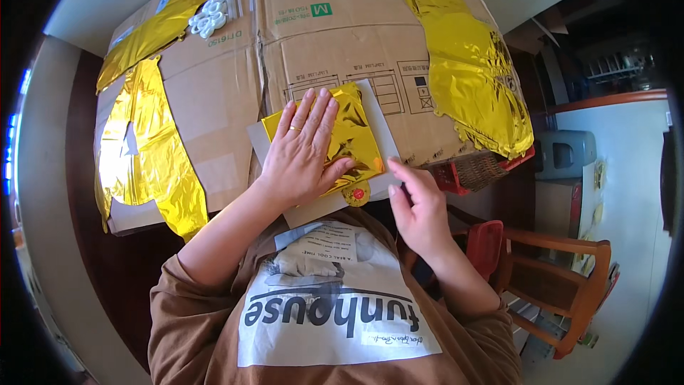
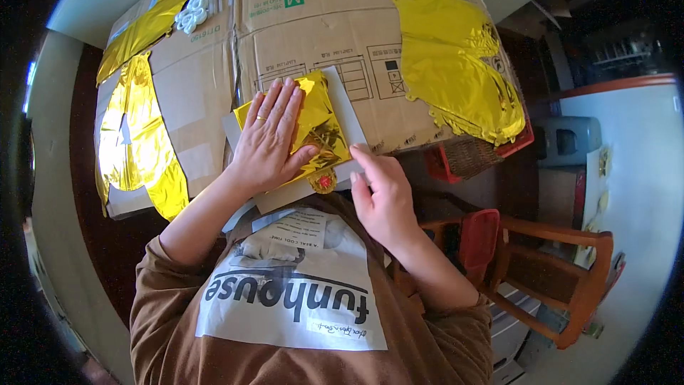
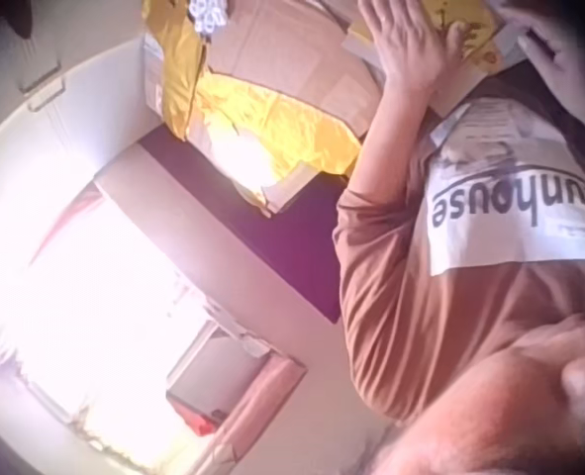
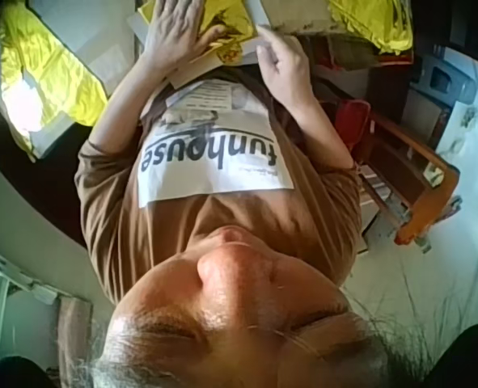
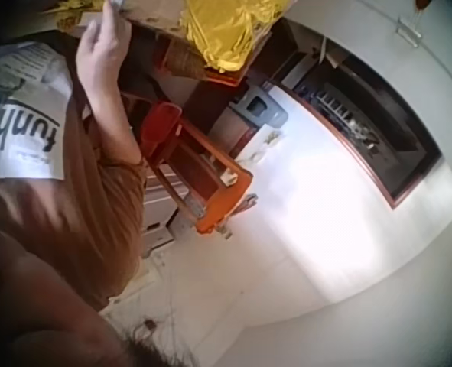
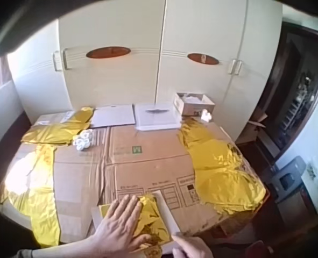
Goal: Folding gold foil balloons and placing them into plastic sleeves with backing cards.
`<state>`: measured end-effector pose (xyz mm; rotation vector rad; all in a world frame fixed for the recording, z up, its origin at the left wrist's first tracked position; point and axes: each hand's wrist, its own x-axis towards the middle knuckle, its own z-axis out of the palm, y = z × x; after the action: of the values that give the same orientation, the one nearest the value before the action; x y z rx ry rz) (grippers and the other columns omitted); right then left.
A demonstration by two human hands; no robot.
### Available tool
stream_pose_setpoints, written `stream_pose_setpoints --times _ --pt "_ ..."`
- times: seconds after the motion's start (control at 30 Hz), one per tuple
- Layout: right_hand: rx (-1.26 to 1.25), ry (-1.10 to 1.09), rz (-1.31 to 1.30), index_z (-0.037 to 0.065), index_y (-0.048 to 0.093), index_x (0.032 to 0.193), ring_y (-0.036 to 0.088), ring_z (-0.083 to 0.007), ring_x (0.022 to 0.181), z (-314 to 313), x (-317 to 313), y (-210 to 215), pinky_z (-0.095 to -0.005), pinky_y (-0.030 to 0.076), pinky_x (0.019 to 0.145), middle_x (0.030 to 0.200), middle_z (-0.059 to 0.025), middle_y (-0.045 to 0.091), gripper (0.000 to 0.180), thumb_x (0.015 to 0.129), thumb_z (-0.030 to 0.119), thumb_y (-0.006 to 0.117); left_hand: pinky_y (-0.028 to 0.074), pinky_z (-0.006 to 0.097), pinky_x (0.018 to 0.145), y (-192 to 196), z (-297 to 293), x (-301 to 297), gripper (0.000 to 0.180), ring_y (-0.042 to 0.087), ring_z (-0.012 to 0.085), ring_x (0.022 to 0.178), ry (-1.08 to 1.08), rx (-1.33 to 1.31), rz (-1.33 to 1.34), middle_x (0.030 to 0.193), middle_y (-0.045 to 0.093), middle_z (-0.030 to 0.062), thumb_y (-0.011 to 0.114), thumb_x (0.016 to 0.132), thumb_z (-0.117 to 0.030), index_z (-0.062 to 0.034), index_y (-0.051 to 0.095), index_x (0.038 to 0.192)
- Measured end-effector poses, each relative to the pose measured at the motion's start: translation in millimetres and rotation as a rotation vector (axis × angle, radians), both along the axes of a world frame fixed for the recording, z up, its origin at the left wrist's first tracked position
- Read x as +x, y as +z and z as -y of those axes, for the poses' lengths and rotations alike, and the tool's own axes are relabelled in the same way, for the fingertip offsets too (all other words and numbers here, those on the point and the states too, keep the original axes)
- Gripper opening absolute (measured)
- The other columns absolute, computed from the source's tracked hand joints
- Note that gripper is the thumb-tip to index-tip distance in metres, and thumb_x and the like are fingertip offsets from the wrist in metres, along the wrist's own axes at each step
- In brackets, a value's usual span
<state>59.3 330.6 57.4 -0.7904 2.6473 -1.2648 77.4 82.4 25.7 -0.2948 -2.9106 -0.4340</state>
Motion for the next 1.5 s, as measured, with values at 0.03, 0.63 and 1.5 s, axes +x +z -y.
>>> stream_pose_setpoints --times 0.03,0.63,1.5 --pt "-0.072 -0.072 0.134 0.000 0.065 0.123 0.068 -0.0281 0.090 -0.3 -0.1 1.4 -0.0419 0.056 0.087 0.108 -0.0175 0.071 0.032 0.092 0.006 0.066 0.012 0.051 0.125 0.0 -0.3 -0.3 0.089 0.020 0.0397 0.155 0.001 0.004 0.001 0.165 0.025 0.0249 0.051 0.099 -0.056 0.0049 0.025 0.158" --pt "0.218 -0.155 0.849 0.000 0.068 0.094 0.059 -0.0086 0.054 22.4 -57.3 15.3 -0.0238 0.049 0.050 0.080 -0.0056 0.070 0.028 0.092 0.027 0.077 0.013 0.051 0.125 -3.3 1.9 -0.5 0.086 0.020 0.0400 0.155 -0.003 0.072 -0.019 0.164 0.026 0.0256 0.051 0.100 -0.054 0.0056 0.027 0.157" --pt "-0.207 -0.050 0.876 0.000 0.071 0.093 0.063 -0.0073 0.055 35.2 -25.4 6.8 -0.0221 0.048 0.051 0.071 -0.0012 0.067 0.019 0.099 0.018 0.068 0.052 0.039 0.100 60.2 41.5 -78.1 0.057 0.067 0.0302 0.113 0.025 0.533 0.384 0.120 0.069 0.0175 0.080 0.084 -0.032 0.0005 0.064 0.129"
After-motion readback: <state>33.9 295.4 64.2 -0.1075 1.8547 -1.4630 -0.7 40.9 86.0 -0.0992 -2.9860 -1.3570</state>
